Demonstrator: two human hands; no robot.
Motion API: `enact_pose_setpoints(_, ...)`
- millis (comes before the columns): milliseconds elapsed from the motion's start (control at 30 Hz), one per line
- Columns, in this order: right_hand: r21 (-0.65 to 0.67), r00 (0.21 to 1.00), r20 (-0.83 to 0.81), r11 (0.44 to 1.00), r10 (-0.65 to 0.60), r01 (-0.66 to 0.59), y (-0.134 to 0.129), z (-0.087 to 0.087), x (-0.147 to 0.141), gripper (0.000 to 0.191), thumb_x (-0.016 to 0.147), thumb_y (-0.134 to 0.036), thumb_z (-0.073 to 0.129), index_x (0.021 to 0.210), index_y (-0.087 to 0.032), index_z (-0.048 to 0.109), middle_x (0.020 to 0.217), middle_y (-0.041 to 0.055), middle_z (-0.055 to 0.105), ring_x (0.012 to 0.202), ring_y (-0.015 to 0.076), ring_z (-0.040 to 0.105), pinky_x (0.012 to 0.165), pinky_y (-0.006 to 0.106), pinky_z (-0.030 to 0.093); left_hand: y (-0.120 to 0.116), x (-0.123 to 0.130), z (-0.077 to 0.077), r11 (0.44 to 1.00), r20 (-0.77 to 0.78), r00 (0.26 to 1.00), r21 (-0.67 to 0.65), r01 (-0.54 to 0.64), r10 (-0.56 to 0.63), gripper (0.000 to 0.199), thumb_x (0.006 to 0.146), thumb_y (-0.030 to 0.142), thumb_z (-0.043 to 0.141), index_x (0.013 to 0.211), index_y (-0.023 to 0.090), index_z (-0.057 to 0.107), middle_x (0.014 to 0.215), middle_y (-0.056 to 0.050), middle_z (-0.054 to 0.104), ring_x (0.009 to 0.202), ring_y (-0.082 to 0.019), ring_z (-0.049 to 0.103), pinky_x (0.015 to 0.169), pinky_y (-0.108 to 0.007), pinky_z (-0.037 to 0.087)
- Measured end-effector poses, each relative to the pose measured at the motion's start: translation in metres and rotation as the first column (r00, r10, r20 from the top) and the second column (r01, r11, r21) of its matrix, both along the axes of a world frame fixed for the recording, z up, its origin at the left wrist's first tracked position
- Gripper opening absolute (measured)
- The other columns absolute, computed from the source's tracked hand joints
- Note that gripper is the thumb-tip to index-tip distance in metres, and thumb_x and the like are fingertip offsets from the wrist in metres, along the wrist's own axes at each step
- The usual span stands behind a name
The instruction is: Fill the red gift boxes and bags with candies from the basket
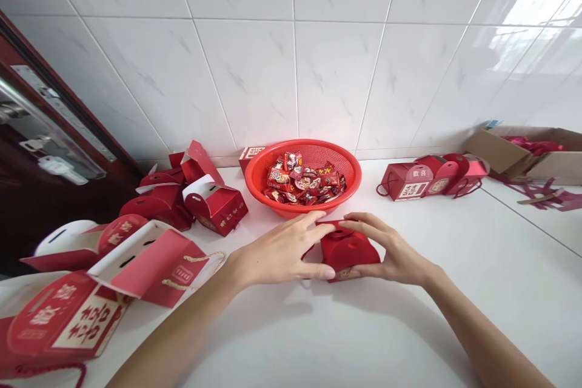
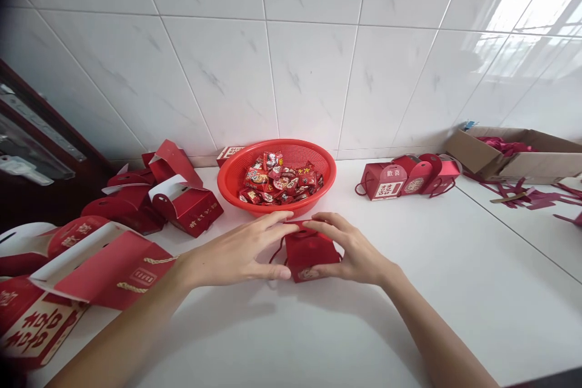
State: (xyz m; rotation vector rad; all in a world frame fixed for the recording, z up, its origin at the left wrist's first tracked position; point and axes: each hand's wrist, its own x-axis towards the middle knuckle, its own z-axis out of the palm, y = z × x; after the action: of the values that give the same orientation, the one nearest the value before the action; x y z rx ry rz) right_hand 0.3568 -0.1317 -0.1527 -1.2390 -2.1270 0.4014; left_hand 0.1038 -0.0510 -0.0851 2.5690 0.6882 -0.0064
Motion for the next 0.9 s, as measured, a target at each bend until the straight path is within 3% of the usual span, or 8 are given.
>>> enact_pose_setpoints(200, -0.095, 0.965, 0.024, 0.961, -0.26, 0.261, -0.01, 0.023, 0.064, 0.068, 0.079, -0.058, 0.078, 0.138, -0.031, 0.059, 0.142, 0.0107, 0.06, 0.128, 0.0359, 0.06, 0.099, 0.047, 0.058, 0.004, -0.006, -0.004, 1.0, -0.002, 1.0, 0.019, -0.001, 0.001, 0.071, 0.095, 0.065, 0.053, 0.154, 0.027, 0.044, 0.169, -0.01, 0.027, 0.151, -0.035, 0.034, 0.119, -0.047, 0.037)
enact_pose_setpoints(367, -0.197, 0.946, 0.121, 0.926, -0.302, 0.321, -0.021, 0.019, 0.091, 0.063, 0.083, -0.06, 0.07, 0.137, -0.031, 0.06, 0.158, 0.0113, 0.045, 0.14, 0.0386, 0.049, 0.104, 0.051, 0.054, 0.005, -0.006, -0.005, 1.0, -0.059, 0.998, 0.024, 0.004, -0.002, 0.065, 0.098, 0.058, 0.052, 0.153, 0.025, 0.046, 0.168, -0.011, 0.028, 0.15, -0.035, 0.036, 0.118, -0.047, 0.039)
enact_pose_setpoints(467, -0.121, 0.883, 0.197, 0.883, -0.426, 0.453, -0.026, 0.013, 0.076, 0.071, 0.087, -0.067, 0.061, 0.147, -0.029, 0.05, 0.165, 0.0139, 0.034, 0.148, 0.0402, 0.038, 0.111, 0.057, 0.046, 0.005, -0.005, -0.004, 1.0, -0.076, 0.997, 0.025, -0.005, 0.007, 0.063, 0.098, 0.055, 0.052, 0.153, 0.025, 0.046, 0.168, -0.011, 0.028, 0.149, -0.035, 0.037, 0.117, -0.048, 0.04)
enact_pose_setpoints(567, 0.122, 0.736, 0.233, 0.77, -0.636, 0.626, -0.029, 0.003, 0.048, 0.073, 0.098, -0.065, 0.044, 0.156, -0.022, 0.036, 0.167, 0.0195, 0.027, 0.155, 0.0412, 0.019, 0.119, 0.068, 0.027, 0.004, -0.004, -0.003, 1.0, -0.09, 0.996, 0.013, -0.005, 0.006, 0.061, 0.098, 0.054, 0.052, 0.152, 0.025, 0.047, 0.168, -0.012, 0.028, 0.149, -0.035, 0.038, 0.116, -0.048, 0.041)
enact_pose_setpoints(633, 0.22, 0.688, 0.239, 0.729, -0.685, 0.649, -0.028, -0.007, 0.03, 0.069, 0.102, -0.06, 0.038, 0.158, -0.021, 0.031, 0.167, 0.0211, 0.024, 0.156, 0.0415, 0.015, 0.119, 0.071, 0.021, 0.004, -0.003, -0.003, 1.0, -0.102, 0.995, 0.001, -0.009, 0.009, 0.061, 0.098, 0.054, 0.052, 0.152, 0.026, 0.047, 0.168, -0.012, 0.028, 0.148, -0.036, 0.039, 0.115, -0.048, 0.042)
enact_pose_setpoints(800, 0.23, 0.715, 0.311, 0.78, -0.626, 0.582, -0.019, -0.03, 0.014, 0.059, 0.104, -0.054, 0.037, 0.154, -0.023, 0.039, 0.165, 0.0228, 0.028, 0.151, 0.0455, 0.027, 0.114, 0.077, 0.024, 0.005, -0.003, -0.004, 1.0, -0.124, 0.992, -0.002, -0.009, 0.009, 0.06, 0.098, 0.052, 0.053, 0.152, 0.026, 0.048, 0.168, -0.012, 0.029, 0.148, -0.035, 0.039, 0.117, -0.048, 0.04)
enact_pose_setpoints(900, 0.3, 0.687, 0.287, 0.744, -0.668, 0.597, -0.02, -0.034, 0.01, 0.058, 0.103, -0.051, 0.04, 0.156, -0.027, 0.035, 0.166, 0.0204, 0.025, 0.152, 0.047, 0.024, 0.112, 0.081, 0.019, 0.004, -0.003, -0.003, 1.0, -0.126, 0.992, -0.003, -0.008, 0.007, 0.06, 0.098, 0.053, 0.053, 0.151, 0.027, 0.048, 0.168, -0.011, 0.028, 0.148, -0.035, 0.039, 0.117, -0.047, 0.04)
